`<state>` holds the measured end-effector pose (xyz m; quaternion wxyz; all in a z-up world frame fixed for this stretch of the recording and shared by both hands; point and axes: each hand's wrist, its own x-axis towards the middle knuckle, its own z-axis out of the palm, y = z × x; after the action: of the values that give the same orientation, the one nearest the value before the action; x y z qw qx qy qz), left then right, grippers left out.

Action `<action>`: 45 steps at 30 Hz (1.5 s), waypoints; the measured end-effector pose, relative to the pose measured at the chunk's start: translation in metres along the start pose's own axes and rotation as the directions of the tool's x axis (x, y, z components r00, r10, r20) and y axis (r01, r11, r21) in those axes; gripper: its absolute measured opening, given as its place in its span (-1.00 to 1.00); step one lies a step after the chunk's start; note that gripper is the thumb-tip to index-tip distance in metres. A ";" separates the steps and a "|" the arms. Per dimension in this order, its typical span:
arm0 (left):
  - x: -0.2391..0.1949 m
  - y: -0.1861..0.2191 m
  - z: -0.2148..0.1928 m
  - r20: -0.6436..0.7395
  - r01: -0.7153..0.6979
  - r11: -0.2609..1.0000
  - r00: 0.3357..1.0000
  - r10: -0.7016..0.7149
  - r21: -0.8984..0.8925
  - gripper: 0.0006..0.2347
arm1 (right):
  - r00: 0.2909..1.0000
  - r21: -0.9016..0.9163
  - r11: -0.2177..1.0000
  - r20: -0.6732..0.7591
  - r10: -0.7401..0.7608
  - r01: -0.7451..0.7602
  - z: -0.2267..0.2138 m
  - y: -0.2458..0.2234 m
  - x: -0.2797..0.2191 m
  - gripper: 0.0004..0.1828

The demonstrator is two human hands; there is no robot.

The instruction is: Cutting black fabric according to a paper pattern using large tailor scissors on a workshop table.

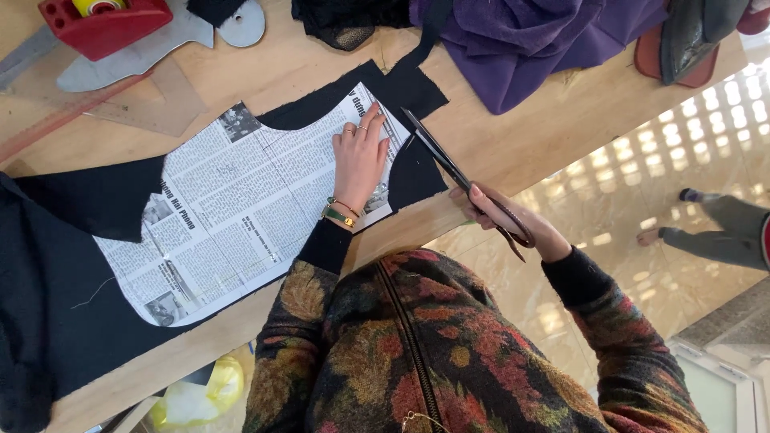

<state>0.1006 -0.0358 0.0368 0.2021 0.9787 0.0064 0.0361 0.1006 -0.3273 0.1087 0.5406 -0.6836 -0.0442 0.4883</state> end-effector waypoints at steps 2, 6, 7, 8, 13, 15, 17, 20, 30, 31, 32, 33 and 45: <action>0.000 -0.001 0.002 0.004 0.002 1.000 1.000 -0.002 0.004 -0.73 | 1.000 -0.050 0.999 -0.026 0.005 -0.006 0.008 -0.019 -0.006 -0.38; 0.001 0.000 -0.001 0.008 -0.002 1.000 1.000 0.002 0.001 -0.72 | 0.998 -0.172 0.985 -0.057 -0.001 -0.009 -0.007 0.014 0.012 -0.42; 0.001 0.001 -0.003 0.008 -0.001 1.000 1.000 0.001 0.000 -0.72 | 0.998 -0.173 0.985 -0.057 0.000 -0.010 -0.007 0.016 0.012 -0.42; 0.001 0.003 -0.005 0.007 0.009 1.000 1.000 -0.009 0.000 -0.72 | 0.996 -0.164 0.986 -0.089 -0.005 -0.010 -0.007 0.017 0.012 -0.47; 0.001 0.004 -0.007 -0.026 0.019 0.999 0.999 -0.018 0.028 -0.70 | 0.996 -0.177 0.984 -0.093 -0.015 -0.002 0.001 -0.015 0.004 -0.50; 0.001 0.004 -0.006 -0.018 0.021 0.998 1.000 -0.020 0.060 -0.70 | 0.997 -0.198 0.980 -0.075 0.001 -0.016 0.006 -0.027 0.002 -0.47; 0.001 0.003 -0.002 -0.017 0.017 0.998 1.000 -0.016 0.063 -0.69 | 0.997 -0.209 0.978 -0.071 -0.013 -0.002 0.006 -0.032 0.007 -0.49; 0.001 0.002 -0.001 -0.018 0.012 0.999 1.000 -0.011 0.052 -0.68 | 0.997 -0.258 0.966 -0.081 -0.016 -0.005 0.004 -0.034 0.018 -0.48; 0.001 0.000 0.001 -0.021 0.018 0.998 1.000 -0.017 0.053 -0.66 | 0.988 -0.316 0.948 -0.153 -0.005 -0.044 0.008 -0.032 0.026 -0.49; 0.001 -0.001 0.003 -0.023 0.021 0.998 1.000 -0.020 0.053 -0.66 | 0.989 -0.318 0.947 -0.150 -0.005 -0.044 0.010 -0.039 0.024 -0.49; 0.001 -0.001 0.004 -0.023 0.019 0.998 1.000 -0.018 0.057 -0.66 | 0.990 -0.312 0.949 -0.140 0.012 -0.055 0.012 -0.045 0.021 -0.50; 0.002 -0.001 0.006 -0.026 0.016 0.998 1.000 -0.015 0.060 -0.66 | 0.991 -0.306 0.950 -0.130 0.027 -0.066 0.014 -0.052 0.019 -0.50; 0.000 -0.004 0.009 -0.061 -0.009 0.998 0.998 0.013 0.060 -0.65 | 0.989 -0.427 0.903 -0.147 -0.024 -0.041 -0.002 -0.021 0.055 -0.44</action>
<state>0.1013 -0.0360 0.0268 0.1723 0.9827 0.0082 0.0672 0.1406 -0.2876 0.0905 0.3768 -0.8204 -0.1068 0.4166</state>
